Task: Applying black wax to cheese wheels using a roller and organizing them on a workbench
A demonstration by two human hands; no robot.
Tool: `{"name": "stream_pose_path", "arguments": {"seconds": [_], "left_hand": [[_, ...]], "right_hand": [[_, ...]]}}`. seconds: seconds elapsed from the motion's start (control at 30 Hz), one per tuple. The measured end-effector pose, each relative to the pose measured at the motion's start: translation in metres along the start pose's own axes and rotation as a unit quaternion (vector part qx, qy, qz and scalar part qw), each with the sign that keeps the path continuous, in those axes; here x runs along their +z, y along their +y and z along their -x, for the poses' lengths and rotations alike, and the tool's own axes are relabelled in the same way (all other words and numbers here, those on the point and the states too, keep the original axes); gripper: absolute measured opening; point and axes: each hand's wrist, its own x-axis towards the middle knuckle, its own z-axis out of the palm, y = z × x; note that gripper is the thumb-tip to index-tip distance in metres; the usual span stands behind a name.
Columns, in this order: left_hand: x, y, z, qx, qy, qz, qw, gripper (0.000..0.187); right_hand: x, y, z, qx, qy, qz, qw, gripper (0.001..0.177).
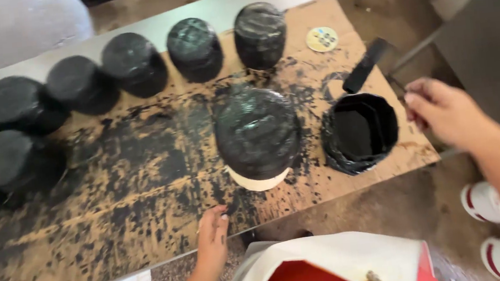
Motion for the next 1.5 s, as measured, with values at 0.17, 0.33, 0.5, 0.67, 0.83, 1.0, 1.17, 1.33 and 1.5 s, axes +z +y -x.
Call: {"name": "stream_pose_path", "arguments": {"seconds": [0.17,0.33,0.5,0.67,0.83,1.0,1.17,1.33,1.5], "left_hand": [[-0.002,0.012,0.005,-0.085,-0.032,0.015,0.996,0.038],[0.0,0.054,0.002,-0.158,-0.078,-0.016,0.984,0.044],[0.006,0.065,-0.001,-0.147,-0.088,-0.061,0.983,0.045],[0.018,-0.006,-0.003,0.026,-0.022,-0.088,0.996,0.03],[0.019,0.01,-0.014,-0.107,-0.029,0.092,0.99,0.04],[-0.002,0.084,-0.043,-0.261,-0.056,0.25,0.931,0.061],[-0.023,0.175,-0.077,-0.319,-0.043,0.326,0.889,0.076],[-0.029,0.184,-0.107,-0.339,-0.077,0.339,0.874,0.085],[-0.035,0.189,-0.13,-0.37,-0.117,0.335,0.859,0.086]], "right_hand": [[0.048,0.134,0.053,0.023,0.124,0.036,0.991,0.016],[0.124,0.206,0.079,0.09,0.158,-0.015,0.983,0.036],[0.156,0.232,0.077,0.07,0.148,-0.079,0.983,0.032],[0.167,0.258,0.066,0.06,0.143,-0.033,0.987,0.04],[0.165,0.267,0.068,0.045,0.105,0.013,0.993,0.039],[0.152,0.239,0.074,0.075,0.102,0.019,0.992,0.048],[0.125,0.165,0.094,0.031,0.115,0.019,0.993,0.064],[0.108,0.066,0.093,0.0,0.191,0.103,0.976,0.038],[0.129,-0.093,0.047,0.157,0.0,-0.131,0.979,0.043]]}}
